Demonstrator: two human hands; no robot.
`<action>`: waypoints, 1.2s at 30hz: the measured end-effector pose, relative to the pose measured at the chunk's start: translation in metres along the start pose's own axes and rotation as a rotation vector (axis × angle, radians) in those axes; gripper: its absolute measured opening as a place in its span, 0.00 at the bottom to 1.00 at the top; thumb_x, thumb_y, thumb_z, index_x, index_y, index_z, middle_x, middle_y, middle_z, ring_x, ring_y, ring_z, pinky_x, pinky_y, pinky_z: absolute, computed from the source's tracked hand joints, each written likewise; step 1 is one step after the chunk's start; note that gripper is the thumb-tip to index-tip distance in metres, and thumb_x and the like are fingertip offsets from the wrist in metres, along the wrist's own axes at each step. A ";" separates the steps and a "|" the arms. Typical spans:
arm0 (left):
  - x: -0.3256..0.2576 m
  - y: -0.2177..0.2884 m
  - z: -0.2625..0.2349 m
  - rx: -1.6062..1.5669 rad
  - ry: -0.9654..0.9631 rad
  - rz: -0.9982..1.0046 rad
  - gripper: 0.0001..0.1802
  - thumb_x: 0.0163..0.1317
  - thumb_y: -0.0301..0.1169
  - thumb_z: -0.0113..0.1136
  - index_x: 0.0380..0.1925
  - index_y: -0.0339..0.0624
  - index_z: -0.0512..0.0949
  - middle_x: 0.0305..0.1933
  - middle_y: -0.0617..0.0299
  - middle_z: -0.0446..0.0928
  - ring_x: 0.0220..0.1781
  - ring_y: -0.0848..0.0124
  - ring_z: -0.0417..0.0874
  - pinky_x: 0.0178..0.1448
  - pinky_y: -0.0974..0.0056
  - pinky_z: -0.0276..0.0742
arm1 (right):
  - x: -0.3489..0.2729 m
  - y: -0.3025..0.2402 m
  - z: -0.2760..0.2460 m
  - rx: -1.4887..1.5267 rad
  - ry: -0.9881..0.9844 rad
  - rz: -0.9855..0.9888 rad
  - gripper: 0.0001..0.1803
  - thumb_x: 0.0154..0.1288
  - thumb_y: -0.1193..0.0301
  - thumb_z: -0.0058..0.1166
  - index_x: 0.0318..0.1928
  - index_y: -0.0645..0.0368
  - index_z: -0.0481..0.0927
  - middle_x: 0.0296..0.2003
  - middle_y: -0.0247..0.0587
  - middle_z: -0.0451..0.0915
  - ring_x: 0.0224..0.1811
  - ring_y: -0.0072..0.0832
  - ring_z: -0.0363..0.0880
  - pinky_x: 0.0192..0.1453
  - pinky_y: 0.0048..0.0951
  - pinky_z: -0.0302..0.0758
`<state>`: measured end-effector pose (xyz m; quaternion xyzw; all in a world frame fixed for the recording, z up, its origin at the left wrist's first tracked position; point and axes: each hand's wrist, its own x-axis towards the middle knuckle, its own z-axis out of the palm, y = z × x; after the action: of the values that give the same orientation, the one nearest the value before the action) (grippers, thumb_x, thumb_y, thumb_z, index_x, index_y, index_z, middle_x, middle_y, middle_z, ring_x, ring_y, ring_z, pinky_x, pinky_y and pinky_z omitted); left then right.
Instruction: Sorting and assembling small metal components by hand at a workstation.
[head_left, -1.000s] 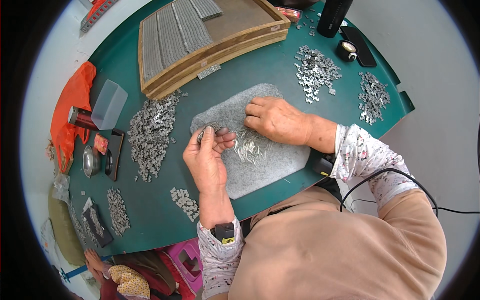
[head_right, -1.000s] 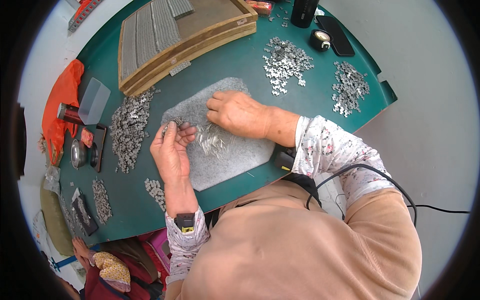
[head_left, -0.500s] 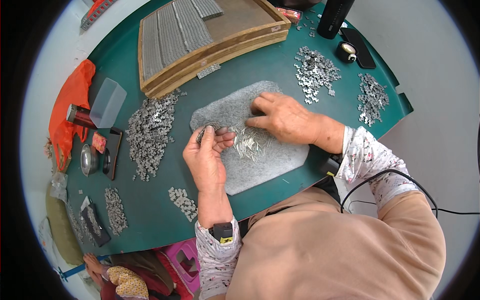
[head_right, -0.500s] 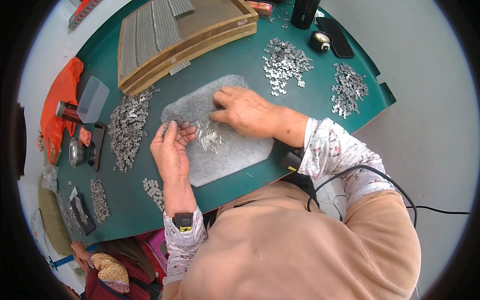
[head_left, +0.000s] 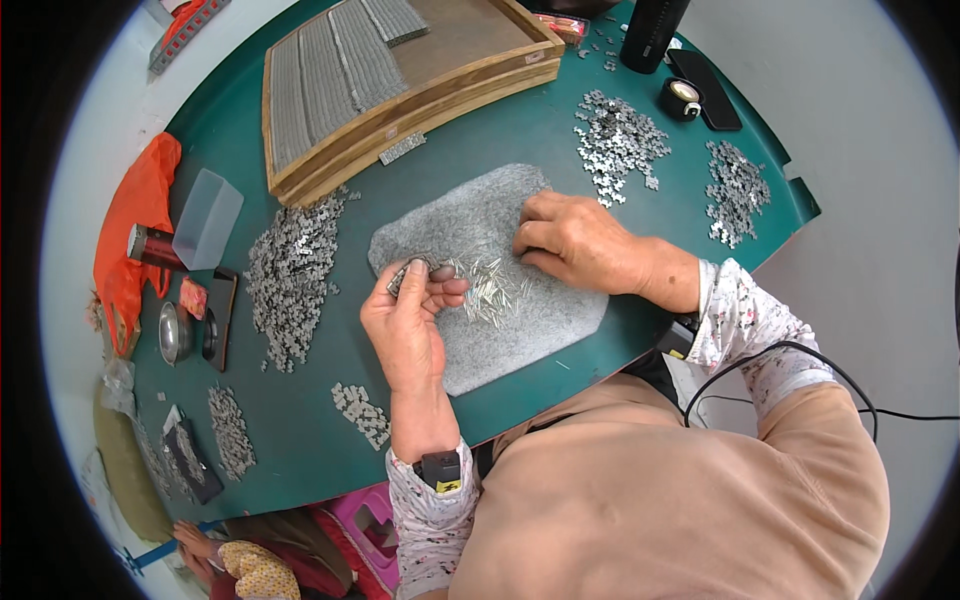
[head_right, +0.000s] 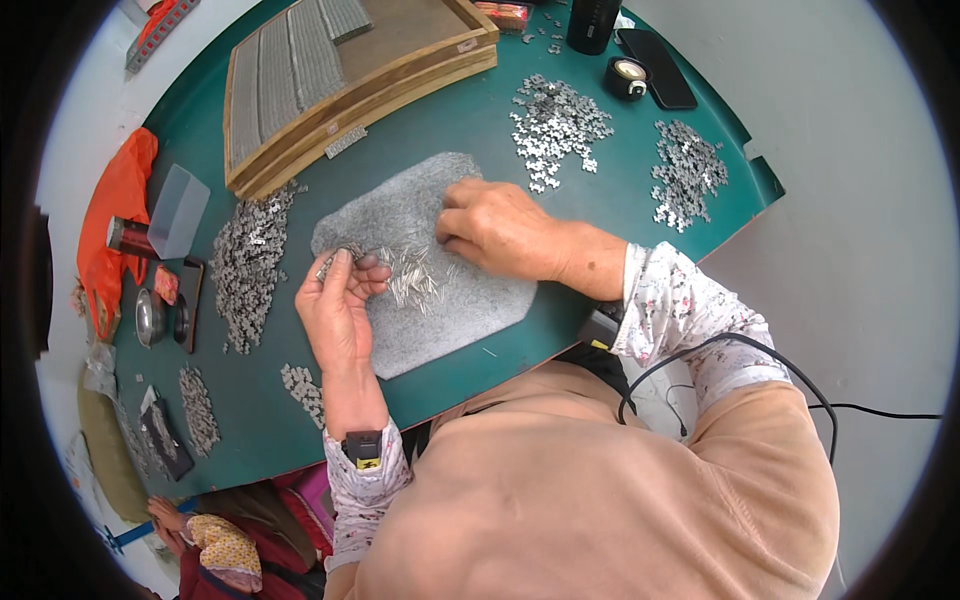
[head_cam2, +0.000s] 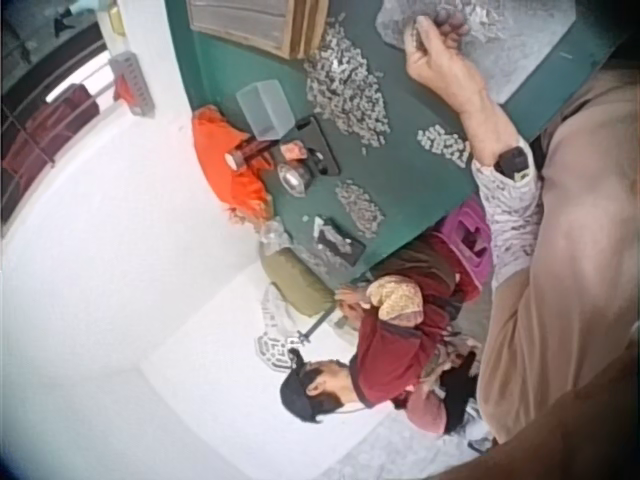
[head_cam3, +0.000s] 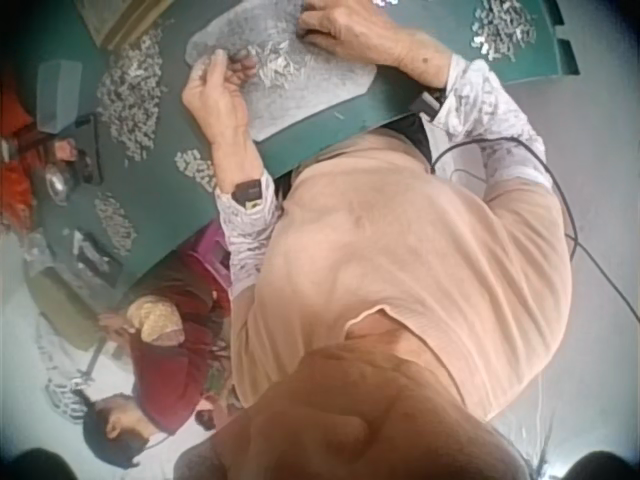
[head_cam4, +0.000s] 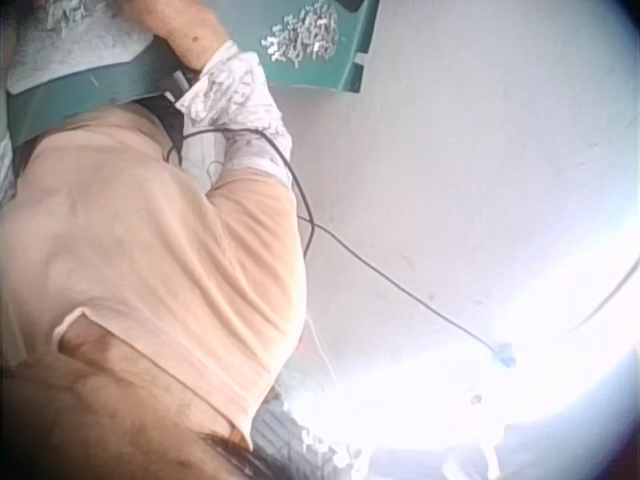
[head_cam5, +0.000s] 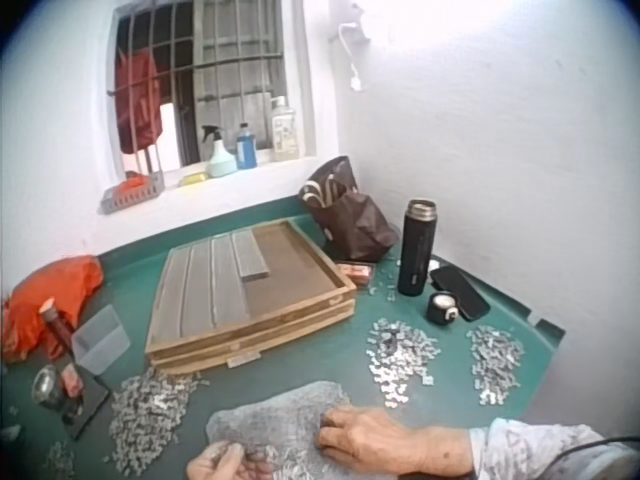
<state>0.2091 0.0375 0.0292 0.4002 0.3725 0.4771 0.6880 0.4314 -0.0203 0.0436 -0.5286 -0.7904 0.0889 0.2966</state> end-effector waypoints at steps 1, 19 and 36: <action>0.000 0.000 0.000 0.001 -0.001 -0.003 0.08 0.66 0.28 0.58 0.38 0.32 0.77 0.31 0.50 0.82 0.27 0.64 0.85 0.30 0.67 0.81 | 0.003 -0.002 0.003 -0.039 -0.021 -0.040 0.06 0.51 0.75 0.62 0.32 0.59 0.81 0.33 0.41 0.76 0.39 0.39 0.77 0.42 0.36 0.76; -0.007 -0.001 0.008 0.100 -0.096 -0.007 0.07 0.67 0.25 0.55 0.38 0.31 0.78 0.31 0.51 0.82 0.28 0.65 0.85 0.31 0.67 0.82 | 0.001 0.003 0.008 0.058 0.040 0.061 0.10 0.57 0.80 0.58 0.40 0.64 0.75 0.36 0.50 0.78 0.39 0.47 0.79 0.41 0.40 0.77; -0.015 -0.003 0.022 0.287 -0.216 0.153 0.07 0.66 0.22 0.55 0.40 0.28 0.79 0.29 0.53 0.83 0.28 0.70 0.85 0.33 0.68 0.82 | 0.026 -0.026 0.018 0.671 0.103 0.209 0.06 0.67 0.74 0.55 0.39 0.65 0.76 0.36 0.38 0.74 0.38 0.22 0.74 0.42 0.26 0.73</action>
<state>0.2263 0.0177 0.0371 0.5702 0.3291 0.4241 0.6219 0.3937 -0.0054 0.0504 -0.4836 -0.6426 0.3467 0.4826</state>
